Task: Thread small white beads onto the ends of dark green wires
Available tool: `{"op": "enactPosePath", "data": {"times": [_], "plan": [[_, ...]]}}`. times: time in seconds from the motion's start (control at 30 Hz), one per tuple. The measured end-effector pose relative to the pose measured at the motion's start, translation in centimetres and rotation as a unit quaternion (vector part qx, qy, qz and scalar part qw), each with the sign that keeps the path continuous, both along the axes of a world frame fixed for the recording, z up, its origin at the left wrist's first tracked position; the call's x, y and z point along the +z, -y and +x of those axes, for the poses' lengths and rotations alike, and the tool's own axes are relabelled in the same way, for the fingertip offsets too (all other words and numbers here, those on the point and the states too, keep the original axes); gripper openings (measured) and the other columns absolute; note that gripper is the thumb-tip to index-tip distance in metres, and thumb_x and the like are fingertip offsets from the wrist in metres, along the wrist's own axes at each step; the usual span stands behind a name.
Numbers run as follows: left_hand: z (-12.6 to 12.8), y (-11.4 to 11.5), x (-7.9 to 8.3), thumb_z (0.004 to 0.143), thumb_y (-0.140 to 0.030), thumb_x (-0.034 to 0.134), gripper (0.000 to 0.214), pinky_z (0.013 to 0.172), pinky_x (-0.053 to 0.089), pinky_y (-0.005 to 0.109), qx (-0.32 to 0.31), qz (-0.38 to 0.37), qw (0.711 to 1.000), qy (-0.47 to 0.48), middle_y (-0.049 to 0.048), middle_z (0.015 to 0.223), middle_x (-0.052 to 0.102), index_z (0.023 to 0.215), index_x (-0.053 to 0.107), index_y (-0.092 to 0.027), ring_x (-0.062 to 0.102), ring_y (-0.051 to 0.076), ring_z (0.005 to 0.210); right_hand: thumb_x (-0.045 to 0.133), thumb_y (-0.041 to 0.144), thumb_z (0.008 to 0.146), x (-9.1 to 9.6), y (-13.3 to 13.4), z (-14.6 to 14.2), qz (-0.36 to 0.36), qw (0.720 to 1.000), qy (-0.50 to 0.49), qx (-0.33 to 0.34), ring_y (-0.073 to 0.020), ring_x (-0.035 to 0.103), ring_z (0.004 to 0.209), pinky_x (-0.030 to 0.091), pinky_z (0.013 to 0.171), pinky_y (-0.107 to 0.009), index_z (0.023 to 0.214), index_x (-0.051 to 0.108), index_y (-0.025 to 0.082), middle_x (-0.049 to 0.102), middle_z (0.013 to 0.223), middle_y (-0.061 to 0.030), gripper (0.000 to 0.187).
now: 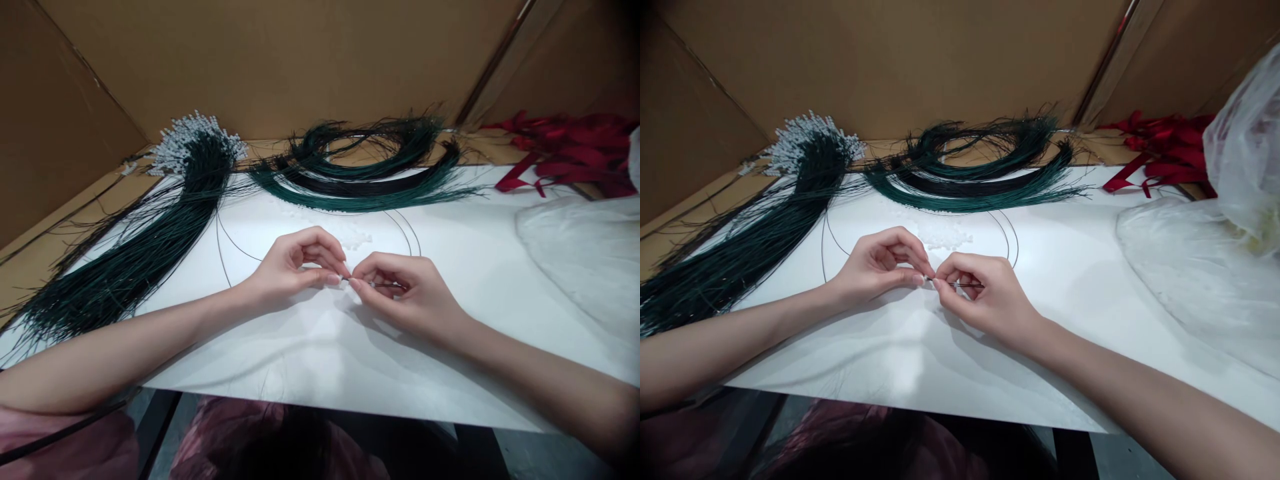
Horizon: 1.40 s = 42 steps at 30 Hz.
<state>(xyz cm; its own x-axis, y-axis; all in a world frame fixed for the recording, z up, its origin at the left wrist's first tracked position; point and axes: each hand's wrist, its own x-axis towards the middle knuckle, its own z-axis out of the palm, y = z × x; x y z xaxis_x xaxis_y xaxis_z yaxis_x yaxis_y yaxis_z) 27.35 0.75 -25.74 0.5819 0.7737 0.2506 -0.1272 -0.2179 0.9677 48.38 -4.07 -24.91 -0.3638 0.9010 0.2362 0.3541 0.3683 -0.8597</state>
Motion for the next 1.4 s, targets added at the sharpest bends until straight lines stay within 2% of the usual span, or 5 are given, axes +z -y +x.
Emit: {"op": "enactPosePath", "data": {"times": [0.37,0.57,0.9,1.17,1.4], "plan": [[0.1,-0.16,-0.19,0.068,-0.014,0.088,0.031,0.073,0.058,0.021,0.025,0.017,1.0,-0.008,0.002,0.079,0.074,0.089,0.066,-0.014,0.073,0.012,0.073,0.063,0.017,0.088,0.11,0.03,0.09,0.013,1.0,0.009,0.001,-0.0073,0.041,0.052,0.03,0.045,-0.023,0.078,0.065,0.016,0.057,0.063,0.0013,0.01],[0.12,-0.09,-0.35,0.071,-0.01,0.085,0.027,0.078,0.057,0.02,0.018,0.053,0.998,-0.001,0.0006,0.082,0.073,0.091,0.067,-0.015,0.072,0.01,0.077,0.062,0.018,0.088,-0.07,0.07,0.05,0.018,1.0,0.021,0.0,-0.0074,0.041,0.053,0.031,0.045,-0.023,0.078,0.065,0.016,0.058,0.064,0.0008,0.01],[0.03,0.3,-0.29,0.08,-0.02,0.08,0.021,0.08,0.057,0.024,0.033,0.104,0.993,-0.041,0.0033,0.089,0.07,0.096,0.066,-0.015,0.068,0.012,0.08,0.061,0.018,0.087,0.06,0.04,0.01,0.025,0.999,0.026,-0.013,-0.0071,0.04,0.052,0.03,0.045,-0.022,0.075,0.06,0.017,0.052,0.061,0.0025,0.011],[0.07,0.62,-0.25,0.083,-0.018,0.076,0.017,0.082,0.055,0.024,0.026,0.148,0.986,-0.069,0.0037,0.091,0.069,0.097,0.067,-0.016,0.066,0.012,0.084,0.058,0.016,0.089,-0.15,0.0,-0.05,0.048,0.998,0.041,-0.005,-0.0073,0.04,0.052,0.031,0.046,-0.022,0.077,0.059,0.016,0.051,0.062,0.002,0.012],[-0.07,0.64,-0.17,0.09,-0.023,0.069,0.014,0.079,0.053,0.024,0.034,0.144,0.985,-0.087,0.0042,0.091,0.067,0.101,0.065,-0.016,0.064,0.012,0.083,0.058,0.015,0.089,-0.07,-0.08,-0.07,0.046,0.998,0.033,-0.014,-0.0067,0.039,0.052,0.031,0.046,-0.022,0.076,0.06,0.016,0.049,0.061,0.0028,0.013]]}}
